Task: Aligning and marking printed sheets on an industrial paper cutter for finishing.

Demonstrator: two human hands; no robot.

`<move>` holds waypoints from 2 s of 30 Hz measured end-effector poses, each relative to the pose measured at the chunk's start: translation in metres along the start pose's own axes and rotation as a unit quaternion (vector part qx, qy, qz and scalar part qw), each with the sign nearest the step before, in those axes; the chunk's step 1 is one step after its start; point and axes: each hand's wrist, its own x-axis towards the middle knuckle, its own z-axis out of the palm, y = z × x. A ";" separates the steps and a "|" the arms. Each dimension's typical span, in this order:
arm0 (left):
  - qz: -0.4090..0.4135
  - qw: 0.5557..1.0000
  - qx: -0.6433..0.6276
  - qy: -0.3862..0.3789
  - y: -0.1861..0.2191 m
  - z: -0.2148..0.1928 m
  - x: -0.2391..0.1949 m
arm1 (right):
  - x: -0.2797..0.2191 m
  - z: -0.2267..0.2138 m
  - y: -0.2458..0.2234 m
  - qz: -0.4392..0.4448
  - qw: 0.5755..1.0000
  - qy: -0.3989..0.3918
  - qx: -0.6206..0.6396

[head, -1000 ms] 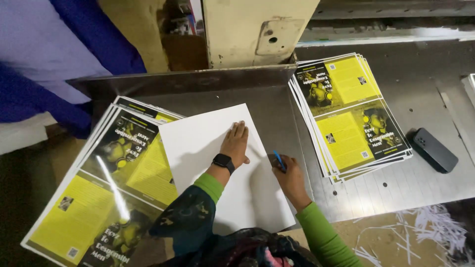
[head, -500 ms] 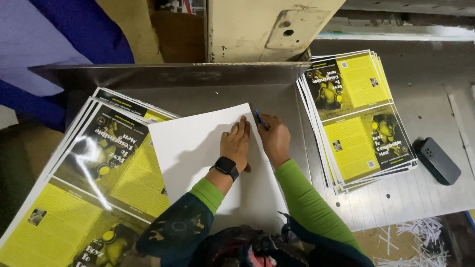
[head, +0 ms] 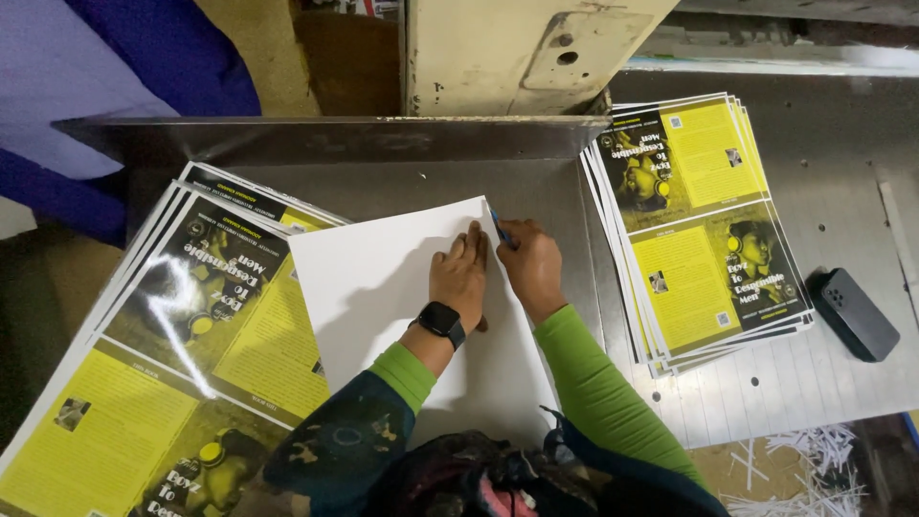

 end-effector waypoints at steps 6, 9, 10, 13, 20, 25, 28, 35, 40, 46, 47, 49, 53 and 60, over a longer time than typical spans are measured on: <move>-0.010 1.000 -0.010 0.000 0.001 0.010 0.004 | -0.018 -0.017 -0.003 -0.001 1.000 -0.009 0.011; -0.010 1.000 -0.023 -0.013 -0.001 0.007 0.006 | -0.031 -0.024 -0.003 0.004 1.000 -0.007 0.011; -0.008 0.999 -0.034 -0.027 -0.001 0.006 0.005 | -0.038 -0.026 -0.002 0.011 1.000 -0.007 0.017; -0.013 0.997 -0.051 -0.049 -0.001 0.010 0.010 | -0.052 -0.028 0.007 0.006 1.000 -0.008 0.004; -0.026 0.998 -0.042 -0.030 0.007 0.023 0.013 | -0.090 -0.047 0.013 0.017 0.999 -0.039 0.000; -0.043 0.997 -0.047 -0.035 0.009 0.036 0.020 | -0.119 -0.065 0.008 0.033 0.999 -0.040 0.010; -0.043 0.996 -0.069 -0.043 0.007 0.036 0.022 | -0.138 -0.073 0.009 0.050 0.997 -0.057 -0.002; -0.045 0.994 -0.073 -0.068 0.009 0.028 0.019 | -0.179 -0.089 0.012 0.078 0.994 -0.076 -0.024; -0.050 0.992 -0.083 -0.078 0.009 0.025 0.020 | -0.208 -0.101 0.011 0.086 0.993 -0.075 -0.006; -0.049 0.993 -0.077 -0.071 0.009 0.023 0.019 | -0.250 -0.099 0.045 0.078 0.994 -0.064 -0.046; -0.046 0.993 -0.076 -0.073 0.009 0.024 0.019 | -0.258 -0.099 0.049 0.082 0.994 -0.064 -0.046; -0.048 0.993 -0.078 -0.069 0.009 0.025 0.019 | -0.273 -0.099 0.059 0.083 0.992 -0.064 -0.075; -0.057 0.993 -0.025 -0.103 0.009 0.023 0.021 | -0.293 -0.109 0.064 0.038 0.995 -0.062 -0.067; -0.059 0.993 -0.049 -0.085 0.008 0.023 0.020 | -0.318 -0.125 0.065 0.029 0.997 -0.067 -0.002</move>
